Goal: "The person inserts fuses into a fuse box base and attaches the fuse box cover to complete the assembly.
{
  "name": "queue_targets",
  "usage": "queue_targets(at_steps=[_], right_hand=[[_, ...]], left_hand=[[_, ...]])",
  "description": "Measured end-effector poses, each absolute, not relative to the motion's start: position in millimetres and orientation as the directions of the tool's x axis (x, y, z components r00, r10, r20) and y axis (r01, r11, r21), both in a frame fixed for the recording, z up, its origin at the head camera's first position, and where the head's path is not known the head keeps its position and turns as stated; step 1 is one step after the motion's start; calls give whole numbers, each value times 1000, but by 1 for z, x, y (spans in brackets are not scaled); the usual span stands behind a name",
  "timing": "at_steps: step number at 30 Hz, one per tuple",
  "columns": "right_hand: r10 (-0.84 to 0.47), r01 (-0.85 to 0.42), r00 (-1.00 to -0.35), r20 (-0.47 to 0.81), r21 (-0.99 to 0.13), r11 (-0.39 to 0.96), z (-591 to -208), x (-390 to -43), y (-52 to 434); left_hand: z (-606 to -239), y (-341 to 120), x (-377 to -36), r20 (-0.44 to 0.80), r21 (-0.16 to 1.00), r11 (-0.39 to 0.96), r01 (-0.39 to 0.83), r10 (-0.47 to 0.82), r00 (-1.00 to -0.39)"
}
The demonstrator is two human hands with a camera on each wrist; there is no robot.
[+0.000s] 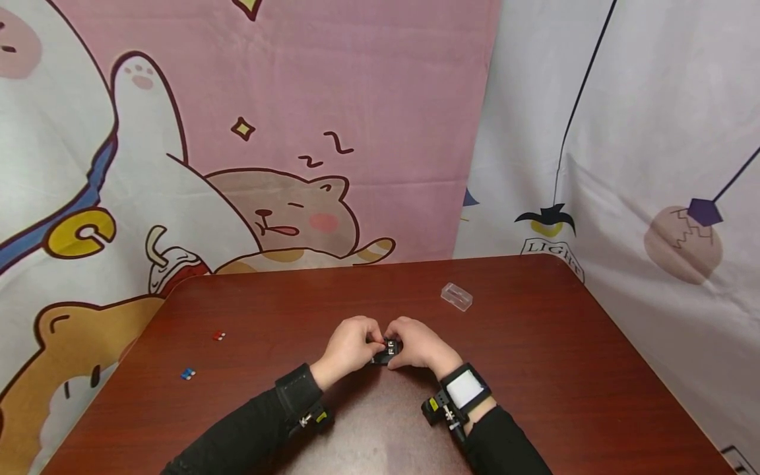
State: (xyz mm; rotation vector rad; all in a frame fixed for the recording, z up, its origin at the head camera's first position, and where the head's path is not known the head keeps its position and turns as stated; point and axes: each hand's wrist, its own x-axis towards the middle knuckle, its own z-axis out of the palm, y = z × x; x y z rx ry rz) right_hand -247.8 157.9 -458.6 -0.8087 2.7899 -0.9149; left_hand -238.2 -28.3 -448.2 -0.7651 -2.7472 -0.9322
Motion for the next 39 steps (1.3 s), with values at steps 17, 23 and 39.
queue_targets(at_steps=[17,23,39], right_hand=[[-510,-450,-858,62,-571,687,-458,-248,158],[-513,-451,-856,62,-575,682,-457,-247,158],[-519,-455,-852,62,-576,679,-457,-248,159]], left_hand=[[-445,-28,-242,222,536,694,481,433,-873],[-444,-26,-244,210,525,698,486,447,-869],[-443,-26,-249,212,510,688,516,481,-851]])
